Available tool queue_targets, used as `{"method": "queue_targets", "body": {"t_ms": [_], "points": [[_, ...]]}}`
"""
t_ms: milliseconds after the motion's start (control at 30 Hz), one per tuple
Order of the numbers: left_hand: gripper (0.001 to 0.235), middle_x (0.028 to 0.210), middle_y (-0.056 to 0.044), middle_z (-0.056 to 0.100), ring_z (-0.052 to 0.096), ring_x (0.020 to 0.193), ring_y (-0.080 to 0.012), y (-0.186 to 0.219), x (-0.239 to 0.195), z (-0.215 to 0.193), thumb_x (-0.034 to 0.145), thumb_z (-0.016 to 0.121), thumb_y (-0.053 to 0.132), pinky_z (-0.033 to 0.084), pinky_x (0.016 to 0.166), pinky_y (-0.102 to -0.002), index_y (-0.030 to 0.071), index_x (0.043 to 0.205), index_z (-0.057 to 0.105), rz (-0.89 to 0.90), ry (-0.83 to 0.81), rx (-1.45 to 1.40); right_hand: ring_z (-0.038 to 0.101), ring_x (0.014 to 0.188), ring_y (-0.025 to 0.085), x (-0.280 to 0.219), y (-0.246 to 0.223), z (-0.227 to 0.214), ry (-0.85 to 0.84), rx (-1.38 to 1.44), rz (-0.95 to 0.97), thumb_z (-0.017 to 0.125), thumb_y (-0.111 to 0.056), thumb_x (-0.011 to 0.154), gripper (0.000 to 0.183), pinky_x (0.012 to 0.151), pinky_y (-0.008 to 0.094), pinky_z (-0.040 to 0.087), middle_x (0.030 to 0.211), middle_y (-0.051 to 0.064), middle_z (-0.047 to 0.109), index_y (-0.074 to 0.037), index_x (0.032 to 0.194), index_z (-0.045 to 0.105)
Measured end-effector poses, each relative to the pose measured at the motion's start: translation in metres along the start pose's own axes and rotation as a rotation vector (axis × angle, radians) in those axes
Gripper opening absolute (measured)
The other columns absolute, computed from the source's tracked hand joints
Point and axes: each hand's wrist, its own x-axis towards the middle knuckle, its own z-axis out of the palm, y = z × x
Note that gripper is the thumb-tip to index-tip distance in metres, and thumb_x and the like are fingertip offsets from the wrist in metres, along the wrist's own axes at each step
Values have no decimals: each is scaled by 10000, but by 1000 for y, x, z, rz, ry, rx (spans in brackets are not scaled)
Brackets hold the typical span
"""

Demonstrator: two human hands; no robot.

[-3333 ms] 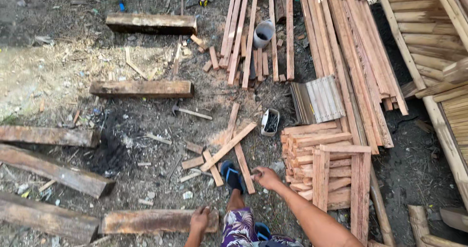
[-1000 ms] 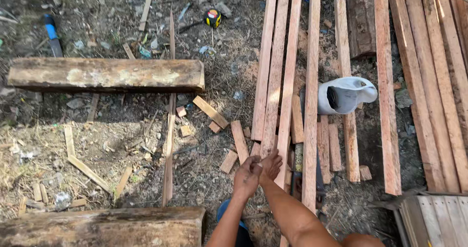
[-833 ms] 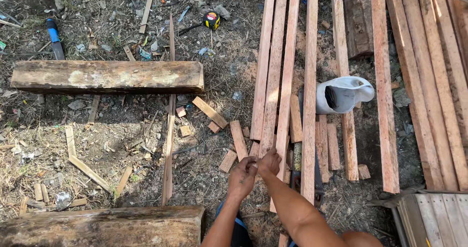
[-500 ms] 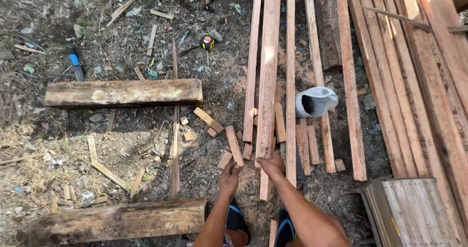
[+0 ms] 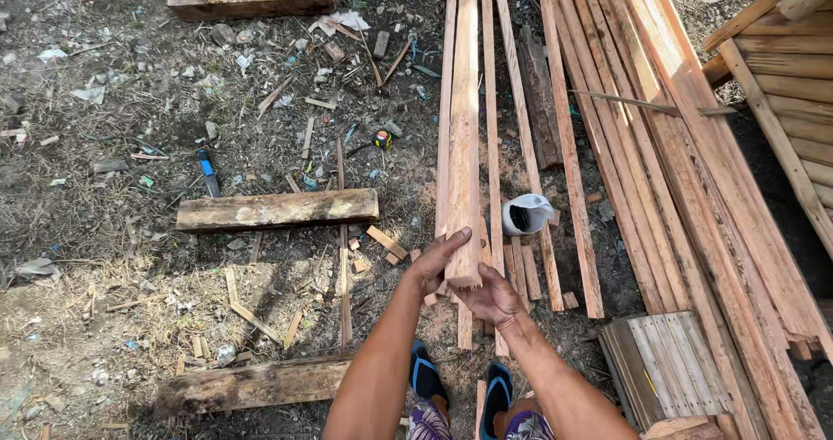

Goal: The person arranges wooden planks on the ground and uses a hammer to drive nails into them, securing the pieces together. They handle a container of nails and repeatedly position planks to form a frame-like structure.

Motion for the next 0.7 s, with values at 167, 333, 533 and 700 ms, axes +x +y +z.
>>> {"method": "queue_targets", "body": {"t_ms": [167, 333, 533, 700], "points": [[1315, 1510, -376, 456, 539, 1401, -429, 29, 1, 18, 691, 835, 476, 479, 1091, -603, -28, 1570, -3, 11, -4, 18, 623, 1152, 343, -1, 11, -5, -194, 319, -28, 873, -227, 779, 646, 1030, 443, 521, 1247, 165, 646, -21, 1320, 588], [1048, 1470, -381, 452, 537, 1298, -479, 23, -19, 23, 808, 805, 433, 620, 820, -597, -103, 1516, 248, -18, 134, 282, 640, 1198, 316, -12, -38, -39, -90, -454, 116, 792, -201, 861, 520, 1036, 423, 537, 1313, 188, 650, -41, 1289, 542], [1074, 1489, -294, 447, 576, 1317, -448, -42, -101, 4, 732, 763, 342, 627, 752, -541, 29, 1581, 184, -62, 259, 286, 652, 1199, 258, 3, -73, -47, 335, -585, -9, 649, -294, 953, 579, 974, 395, 577, 1360, 168, 660, -55, 1455, 486], [1074, 1552, -347, 354, 425, 1410, -446, -119, -147, 4, 888, 876, 447, 383, 1112, -478, -61, 1569, 218, 71, 410, 703, 547, 1305, 286, 25, -44, 1, 279, -619, 89, 628, -493, 954, 723, 988, 445, 496, 1460, 151, 585, -70, 1512, 449]]}}
